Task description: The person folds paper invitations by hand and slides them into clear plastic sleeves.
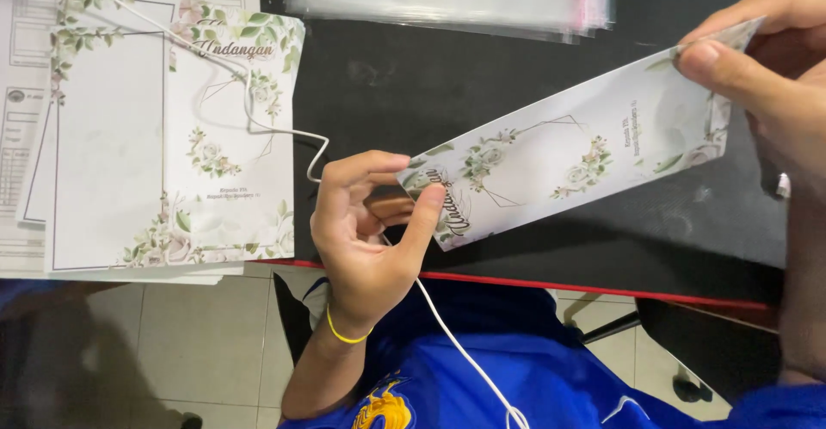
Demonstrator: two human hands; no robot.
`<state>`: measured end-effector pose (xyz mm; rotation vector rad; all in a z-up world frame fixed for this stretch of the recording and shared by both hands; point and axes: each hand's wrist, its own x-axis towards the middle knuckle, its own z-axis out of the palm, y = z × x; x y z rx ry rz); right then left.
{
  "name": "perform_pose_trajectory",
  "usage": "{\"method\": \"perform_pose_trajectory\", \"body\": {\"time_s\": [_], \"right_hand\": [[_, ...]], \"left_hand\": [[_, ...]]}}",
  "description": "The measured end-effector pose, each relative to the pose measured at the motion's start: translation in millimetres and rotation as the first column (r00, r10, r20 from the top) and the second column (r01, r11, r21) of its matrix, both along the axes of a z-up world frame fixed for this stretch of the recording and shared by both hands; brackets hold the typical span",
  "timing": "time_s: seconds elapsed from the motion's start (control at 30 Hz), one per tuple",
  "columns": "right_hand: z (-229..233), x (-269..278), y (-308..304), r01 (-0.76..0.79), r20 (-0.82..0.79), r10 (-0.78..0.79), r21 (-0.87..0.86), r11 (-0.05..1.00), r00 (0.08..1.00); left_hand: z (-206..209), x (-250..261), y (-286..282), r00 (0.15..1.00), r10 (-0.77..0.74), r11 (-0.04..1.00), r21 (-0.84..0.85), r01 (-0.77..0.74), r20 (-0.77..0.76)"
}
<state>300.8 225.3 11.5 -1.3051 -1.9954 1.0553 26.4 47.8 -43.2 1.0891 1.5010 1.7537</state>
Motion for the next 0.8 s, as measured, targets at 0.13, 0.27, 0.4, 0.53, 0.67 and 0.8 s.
{"method": "perform_pose_trajectory", "body": {"time_s": [0.13, 0.27, 0.4, 0.53, 0.67, 0.8], "right_hand": [[-2.7, -13.1, -10.5, 0.090, -0.173, -0.084, 0.023, 0.996, 0.981], [14.7, -25.2, -17.9, 0.063, -0.083, -0.054, 0.118, 0.991, 0.995], [17.8, -26.9, -16.8, 0.035, -0.105, -0.023, 0.120, 0.992, 0.994], [19.9, -25.9, -15.6, 0.064, -0.132, -0.053, 0.078, 0.995, 0.990], [20.0, -23.2, -13.2, 0.016, -0.109, -0.004, 0.107, 0.994, 0.994], [18.6, -23.6, -11.6, 0.010, -0.120, 0.001, 0.084, 0.996, 0.993]], "left_hand": [[3.0, 2.9, 2.4, 0.987, -0.060, 0.997, 0.034, 0.065, -0.146], [-1.3, 4.1, 1.9, 0.991, -0.022, 1.000, 0.007, 0.023, -0.134], [-6.5, 6.1, 1.1, 0.993, 0.023, 0.999, -0.046, -0.029, -0.116], [-7.6, 6.0, 3.6, 0.993, 0.003, 0.999, -0.044, -0.008, -0.115], [-5.7, 5.7, 5.6, 0.990, -0.005, 0.998, -0.069, -0.004, -0.140], [-7.6, 6.5, 6.4, 0.991, 0.023, 0.995, -0.089, -0.035, -0.133]]}}
